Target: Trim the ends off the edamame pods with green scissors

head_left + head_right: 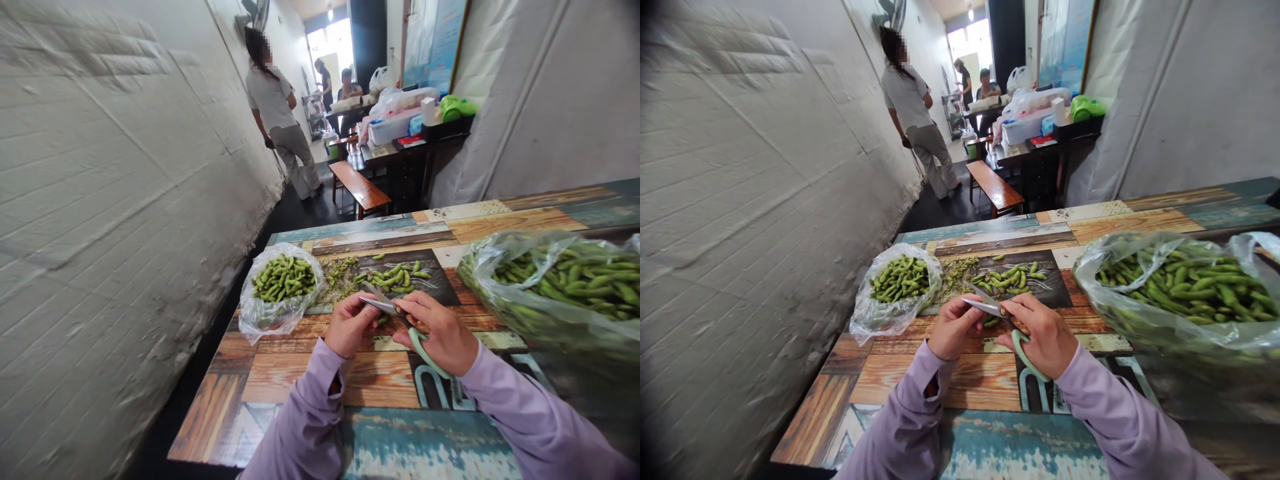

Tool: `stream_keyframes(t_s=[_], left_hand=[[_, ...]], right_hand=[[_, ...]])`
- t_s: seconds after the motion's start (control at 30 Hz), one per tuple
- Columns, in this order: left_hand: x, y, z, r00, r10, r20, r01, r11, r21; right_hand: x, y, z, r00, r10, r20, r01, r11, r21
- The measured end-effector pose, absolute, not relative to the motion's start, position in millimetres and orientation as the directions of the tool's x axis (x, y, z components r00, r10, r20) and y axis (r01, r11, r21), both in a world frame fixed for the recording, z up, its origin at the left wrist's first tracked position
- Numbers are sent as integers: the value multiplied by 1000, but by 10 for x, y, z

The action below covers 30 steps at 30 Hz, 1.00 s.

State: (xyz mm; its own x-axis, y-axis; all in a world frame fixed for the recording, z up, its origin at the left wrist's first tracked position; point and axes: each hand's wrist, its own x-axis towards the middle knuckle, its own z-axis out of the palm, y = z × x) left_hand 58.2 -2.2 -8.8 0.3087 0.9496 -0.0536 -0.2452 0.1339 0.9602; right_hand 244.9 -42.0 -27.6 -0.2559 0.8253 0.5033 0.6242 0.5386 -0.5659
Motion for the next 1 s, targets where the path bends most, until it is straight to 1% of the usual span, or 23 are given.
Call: stream_keyframes(t_s=[0.27, 0.43, 0.53, 0.67, 0.73, 0.77, 0.8, 0.83, 0.87, 0.9, 0.93, 0.97, 1.0], left_hand=[[586, -22, -75, 330, 943, -48, -270, 143, 952], [586, -31, -72, 353, 932, -85, -239, 177, 955], [569, -3, -41, 321, 942, -95, -303, 197, 933], [513, 86, 1, 267, 956, -123, -461, 239, 855], [490, 123, -20, 258, 958, -124, -461, 235, 856], [485, 132, -43, 252, 961, -116, -406, 214, 888], [485, 135, -72, 244, 966, -91, -308, 166, 937], [490, 130, -103, 232, 972, -42, -168, 82, 982], [500, 118, -134, 227, 973, 30, 6, -32, 999], [513, 101, -160, 240, 964, 113, 193, -161, 968], [528, 80, -179, 275, 943, 189, 365, -284, 887], [543, 57, -192, 329, 913, 241, 501, -385, 775], [558, 35, -197, 389, 884, 259, 598, -456, 659]], right_hand=[[2451, -418, -270, -275, 817, 507, 592, 559, -580], [2458, -432, -250, -293, 840, 456, 614, 531, -584], [2482, -415, -278, -259, 844, 469, 645, 513, -567], [2524, -372, -337, -148, 838, 525, 695, 466, -547], [2537, -359, -353, -127, 831, 541, 704, 460, -541], [2539, -356, -356, -124, 831, 542, 705, 458, -542], [2539, -355, -357, -125, 833, 539, 703, 457, -544], [2537, -355, -355, -129, 836, 534, 699, 459, -548], [2535, -356, -352, -135, 838, 528, 695, 460, -552], [2532, -357, -348, -141, 841, 523, 691, 462, -556], [2529, -358, -344, -147, 842, 519, 688, 464, -558], [2527, -358, -341, -150, 842, 518, 686, 466, -559], [2525, -357, -339, -152, 842, 518, 685, 468, -559]])
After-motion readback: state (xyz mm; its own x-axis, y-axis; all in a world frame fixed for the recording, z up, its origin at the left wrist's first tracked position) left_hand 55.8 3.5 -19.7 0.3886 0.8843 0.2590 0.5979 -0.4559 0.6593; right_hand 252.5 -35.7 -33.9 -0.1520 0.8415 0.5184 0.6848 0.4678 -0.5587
